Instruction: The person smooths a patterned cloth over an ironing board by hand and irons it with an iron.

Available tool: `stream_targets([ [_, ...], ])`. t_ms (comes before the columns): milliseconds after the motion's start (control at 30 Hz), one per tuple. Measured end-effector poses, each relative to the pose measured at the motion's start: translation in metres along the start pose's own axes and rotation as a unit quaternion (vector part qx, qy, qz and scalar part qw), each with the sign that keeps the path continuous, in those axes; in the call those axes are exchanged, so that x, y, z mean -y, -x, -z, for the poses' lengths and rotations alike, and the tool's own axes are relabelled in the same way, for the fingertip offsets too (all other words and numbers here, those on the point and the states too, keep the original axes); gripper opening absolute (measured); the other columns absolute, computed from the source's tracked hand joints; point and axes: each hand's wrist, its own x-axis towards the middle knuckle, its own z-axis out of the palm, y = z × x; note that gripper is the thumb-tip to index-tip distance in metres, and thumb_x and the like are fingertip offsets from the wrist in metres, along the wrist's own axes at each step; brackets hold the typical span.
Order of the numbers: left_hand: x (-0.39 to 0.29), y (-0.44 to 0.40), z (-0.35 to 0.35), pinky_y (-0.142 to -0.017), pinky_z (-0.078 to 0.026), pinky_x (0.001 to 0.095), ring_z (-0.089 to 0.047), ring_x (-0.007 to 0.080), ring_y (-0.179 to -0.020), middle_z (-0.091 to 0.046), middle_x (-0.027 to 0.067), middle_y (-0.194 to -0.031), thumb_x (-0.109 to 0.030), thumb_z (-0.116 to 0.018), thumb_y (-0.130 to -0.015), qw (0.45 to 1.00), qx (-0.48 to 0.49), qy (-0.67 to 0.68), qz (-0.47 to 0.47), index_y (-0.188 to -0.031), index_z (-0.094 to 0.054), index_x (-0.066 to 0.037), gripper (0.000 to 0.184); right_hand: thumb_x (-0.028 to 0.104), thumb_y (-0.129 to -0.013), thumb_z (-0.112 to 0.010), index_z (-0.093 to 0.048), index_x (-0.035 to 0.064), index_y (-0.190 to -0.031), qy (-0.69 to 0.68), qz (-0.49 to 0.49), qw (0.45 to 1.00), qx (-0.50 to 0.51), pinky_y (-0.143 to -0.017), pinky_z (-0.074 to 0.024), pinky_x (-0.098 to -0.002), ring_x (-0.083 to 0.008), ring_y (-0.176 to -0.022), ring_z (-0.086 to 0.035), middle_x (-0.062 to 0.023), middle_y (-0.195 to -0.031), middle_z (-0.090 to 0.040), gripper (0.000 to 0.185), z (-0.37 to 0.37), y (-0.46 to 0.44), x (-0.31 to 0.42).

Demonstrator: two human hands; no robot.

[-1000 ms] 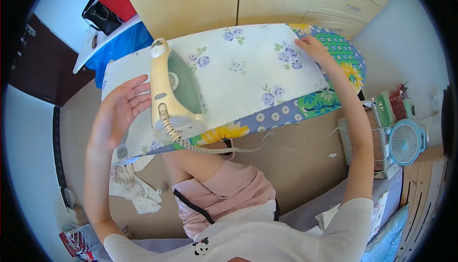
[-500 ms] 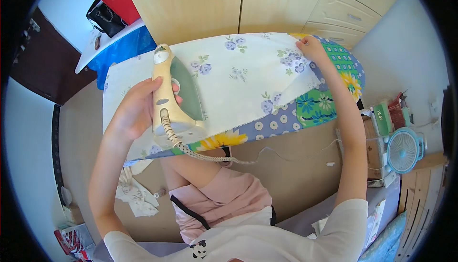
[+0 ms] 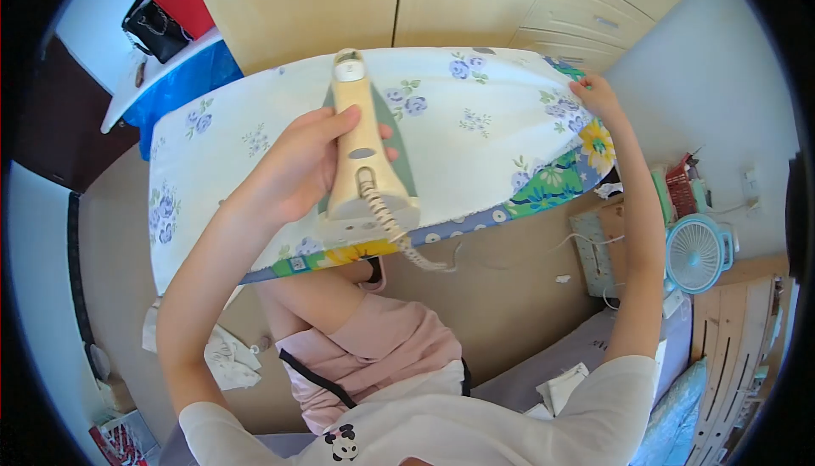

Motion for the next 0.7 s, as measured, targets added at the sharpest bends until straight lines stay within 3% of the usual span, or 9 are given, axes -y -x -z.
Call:
stream_targets([
  [100, 0.013, -0.025, -0.024, -0.083, -0.049, 0.0368, -0.058, 0.0229, -0.095, -0.057, 0.0128, -0.102, -0.025, -0.048, -0.091, 0.999, 0.031, 0.026, 0.013, -0.111, -0.044, 0.004, 0.036, 0.034, -0.077, -0.063, -0.062, -0.0005, -0.086, -0.011, -0.043, 0.999, -0.020, -0.076, -0.0449, -0.0361, -0.0251, -0.084, -0.059, -0.0178, -0.088, -0.063, 0.036, 0.033, 0.016, -0.023],
  [200, 0.028, -0.050, -0.046, -0.086, -0.047, 0.0379, -0.057, 0.0232, -0.095, -0.056, 0.0130, -0.104, -0.023, -0.042, -0.094, 0.996, 0.070, 0.048, 0.021, -0.112, -0.043, 0.005, 0.032, 0.033, -0.079, -0.063, -0.062, -0.0004, -0.088, -0.004, -0.131, 0.991, 0.032, -0.074, -0.0455, -0.0355, -0.0208, -0.081, -0.059, -0.0134, -0.086, -0.064, 0.035, 0.064, 0.016, -0.055],
  [267, 0.033, -0.056, -0.061, -0.086, -0.047, 0.0376, -0.057, 0.0228, -0.095, -0.055, 0.0126, -0.105, -0.023, -0.040, -0.095, 0.996, 0.069, 0.042, 0.021, -0.112, -0.043, 0.003, 0.032, 0.035, -0.081, -0.063, -0.060, -0.0010, -0.098, -0.252, -0.179, 0.950, 0.053, -0.080, -0.0443, -0.0335, -0.0179, -0.089, -0.058, -0.0094, -0.095, -0.064, 0.040, 0.077, 0.026, -0.071],
  [300, 0.032, -0.056, -0.065, -0.086, -0.046, 0.0369, -0.056, 0.0222, -0.097, -0.055, 0.0122, -0.103, -0.024, -0.040, -0.095, 0.997, 0.062, 0.047, 0.024, -0.114, -0.041, 0.003, 0.033, 0.035, -0.081, -0.063, -0.060, -0.0010, -0.098, -0.245, -0.180, 0.951, 0.049, -0.080, -0.0443, -0.0335, -0.0179, -0.089, -0.058, -0.0094, -0.095, -0.064, 0.040, 0.080, 0.035, -0.070],
  [367, 0.033, -0.056, -0.063, -0.087, -0.046, 0.0366, -0.056, 0.0221, -0.098, -0.055, 0.0119, -0.103, -0.024, -0.041, -0.094, 0.996, 0.080, 0.043, 0.016, -0.115, -0.041, 0.003, 0.034, 0.037, -0.082, -0.062, -0.054, -0.0019, -0.112, -0.487, -0.135, 0.848, 0.160, -0.089, -0.0405, -0.0309, -0.0160, -0.098, -0.056, -0.0070, -0.106, -0.061, 0.049, 0.078, 0.056, -0.060],
  [467, 0.033, -0.050, -0.053, -0.089, -0.044, 0.0357, -0.055, 0.0215, -0.099, -0.055, 0.0118, -0.105, -0.023, -0.043, -0.093, 0.998, 0.055, 0.023, -0.010, -0.118, -0.040, 0.002, 0.036, 0.035, -0.081, -0.064, -0.049, -0.0022, -0.119, -0.407, -0.040, 0.880, 0.241, -0.095, -0.0356, -0.0311, -0.0154, -0.106, -0.052, -0.0072, -0.113, -0.058, 0.056, 0.066, 0.072, -0.065],
  [600, 0.020, -0.010, -0.026, -0.092, -0.041, 0.0318, -0.053, 0.0191, -0.103, -0.054, 0.0119, -0.111, -0.020, -0.048, -0.088, 0.996, -0.023, -0.042, -0.074, -0.126, -0.034, 0.001, 0.045, 0.019, -0.078, -0.069, -0.047, -0.0022, -0.122, -0.368, -0.072, 0.915, 0.148, -0.080, -0.0463, -0.0271, -0.0148, -0.092, -0.059, -0.0093, -0.106, -0.061, 0.054, 0.068, 0.080, -0.047],
  [633, 0.019, 0.000, -0.015, -0.092, -0.041, 0.0318, -0.053, 0.0191, -0.103, -0.054, 0.0119, -0.111, -0.020, -0.048, -0.088, 0.996, -0.028, -0.042, -0.072, -0.126, -0.034, 0.001, 0.045, 0.013, -0.078, -0.068, -0.046, 0.0012, -0.123, -0.323, -0.096, 0.936, 0.103, -0.070, -0.0490, -0.0254, -0.0145, -0.083, -0.061, -0.0125, -0.101, -0.062, 0.051, 0.068, 0.076, -0.049],
  [700, 0.018, 0.020, 0.010, -0.094, -0.038, 0.0321, -0.052, 0.0184, -0.105, -0.054, 0.0111, -0.114, -0.019, -0.049, -0.088, 0.972, -0.017, -0.194, -0.130, -0.121, -0.043, -0.002, 0.038, 0.013, -0.078, -0.067, -0.046, 0.0036, -0.124, -0.232, -0.102, 0.964, 0.083, -0.068, -0.0491, -0.0261, -0.0148, -0.080, -0.061, -0.0135, -0.099, -0.062, 0.051, 0.072, 0.073, -0.046],
])
